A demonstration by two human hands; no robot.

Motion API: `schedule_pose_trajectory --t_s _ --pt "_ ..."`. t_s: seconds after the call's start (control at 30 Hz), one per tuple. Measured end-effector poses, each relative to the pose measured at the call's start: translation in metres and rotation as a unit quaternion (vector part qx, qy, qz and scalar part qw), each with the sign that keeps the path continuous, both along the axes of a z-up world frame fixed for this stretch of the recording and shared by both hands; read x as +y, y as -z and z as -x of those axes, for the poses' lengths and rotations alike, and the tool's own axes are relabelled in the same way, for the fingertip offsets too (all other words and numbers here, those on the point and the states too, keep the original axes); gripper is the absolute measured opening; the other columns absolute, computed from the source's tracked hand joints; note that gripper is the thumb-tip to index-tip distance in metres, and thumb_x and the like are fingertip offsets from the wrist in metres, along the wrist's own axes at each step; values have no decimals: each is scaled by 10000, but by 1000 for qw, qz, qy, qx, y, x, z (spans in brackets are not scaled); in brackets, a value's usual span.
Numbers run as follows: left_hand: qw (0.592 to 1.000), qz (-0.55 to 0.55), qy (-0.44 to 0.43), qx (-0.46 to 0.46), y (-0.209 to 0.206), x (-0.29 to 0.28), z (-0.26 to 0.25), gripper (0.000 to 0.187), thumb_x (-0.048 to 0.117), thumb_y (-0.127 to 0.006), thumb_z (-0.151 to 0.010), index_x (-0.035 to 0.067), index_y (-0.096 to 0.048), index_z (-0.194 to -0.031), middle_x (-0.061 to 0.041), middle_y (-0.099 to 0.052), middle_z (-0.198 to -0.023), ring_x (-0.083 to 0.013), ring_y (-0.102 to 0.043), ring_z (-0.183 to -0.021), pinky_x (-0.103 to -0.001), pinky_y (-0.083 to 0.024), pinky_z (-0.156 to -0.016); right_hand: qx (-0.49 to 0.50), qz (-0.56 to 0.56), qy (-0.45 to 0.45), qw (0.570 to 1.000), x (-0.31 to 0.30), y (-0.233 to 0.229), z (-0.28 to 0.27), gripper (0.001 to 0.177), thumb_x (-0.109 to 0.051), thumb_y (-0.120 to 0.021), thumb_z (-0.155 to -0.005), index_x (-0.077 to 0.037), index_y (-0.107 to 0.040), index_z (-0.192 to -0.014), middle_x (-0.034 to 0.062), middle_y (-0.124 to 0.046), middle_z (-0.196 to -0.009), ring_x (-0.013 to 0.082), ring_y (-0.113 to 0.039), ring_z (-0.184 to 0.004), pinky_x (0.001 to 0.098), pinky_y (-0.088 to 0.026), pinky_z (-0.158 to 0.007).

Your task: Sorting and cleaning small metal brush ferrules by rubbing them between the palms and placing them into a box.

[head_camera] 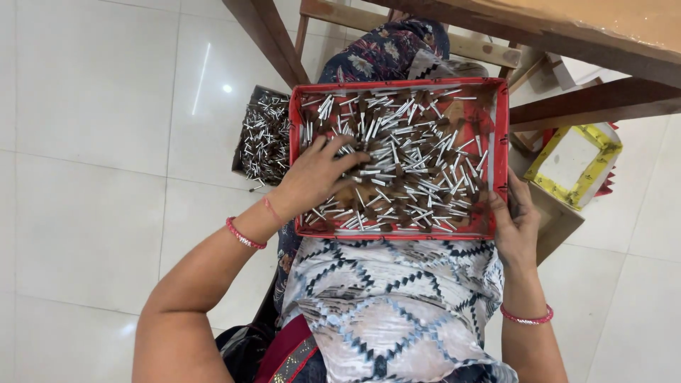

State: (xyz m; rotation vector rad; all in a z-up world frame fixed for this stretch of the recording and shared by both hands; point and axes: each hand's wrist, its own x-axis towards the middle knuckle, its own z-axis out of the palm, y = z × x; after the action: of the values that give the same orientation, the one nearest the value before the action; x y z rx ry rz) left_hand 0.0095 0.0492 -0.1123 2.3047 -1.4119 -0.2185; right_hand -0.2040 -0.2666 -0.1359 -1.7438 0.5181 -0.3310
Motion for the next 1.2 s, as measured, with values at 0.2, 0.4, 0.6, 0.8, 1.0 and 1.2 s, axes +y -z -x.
schedule_pose_trajectory --t_s 0.2,0.4,0.6,0.8,1.0,1.2 --pt "987 101 -100 75 14 -23 -37 374 109 -751 -881 124 -656 -1243 -127 -614 -1195 -368 -632 -1040 -462 -538 -875 -2 -21 -6 1000 2 -3 -3 500 -22 -594 -1052 22 -485 -1538 55 -597 -1409 118 -573 -1284 258 -444 -1114" --pt "985 117 -86 98 15 -55 -44 389 124 -709 -956 91 -622 -1334 -112 -648 -1136 -369 -657 -1023 -468 -550 -891 8 -53 16 998 0 3 0 513 -43 -624 -1062 25 -485 -1551 96 -624 -1426 120 -590 -1256 266 -458 -1104" --pt "993 75 -72 48 5 -94 -27 537 331 -731 -934 141 -548 -1402 -119 -562 -1413 -405 -553 -1231 -540 -474 -1040 -7 -49 14 999 4 1 -2 507 -49 -634 -1060 26 -496 -1542 98 -622 -1436 125 -596 -1256 272 -463 -1110" --pt "1000 -30 2 5 9 -117 15 831 533 -825 -666 276 -556 -1409 -128 -424 -1503 -475 -330 -1376 -717 -341 -1008 6 -43 23 999 3 2 -1 511 -46 -630 -1059 21 -496 -1547 92 -630 -1406 124 -595 -1258 279 -461 -1110" --pt "994 -20 88 56 41 -102 -1 421 213 -747 -832 222 -681 -1247 -33 -558 -1405 -359 -470 -1340 -564 -463 -1039 -1 -49 24 999 3 3 -1 512 -45 -626 -1062 26 -490 -1550 82 -636 -1395 121 -601 -1246 274 -471 -1107" --pt "993 7 85 79 -10 -63 -6 425 199 -687 -912 167 -643 -1333 -69 -586 -1385 -320 -551 -1236 -472 -448 -1121 -17 -52 19 998 6 3 -2 504 -60 -620 -1076 27 -487 -1554 76 -638 -1394 109 -610 -1231 267 -485 -1103"
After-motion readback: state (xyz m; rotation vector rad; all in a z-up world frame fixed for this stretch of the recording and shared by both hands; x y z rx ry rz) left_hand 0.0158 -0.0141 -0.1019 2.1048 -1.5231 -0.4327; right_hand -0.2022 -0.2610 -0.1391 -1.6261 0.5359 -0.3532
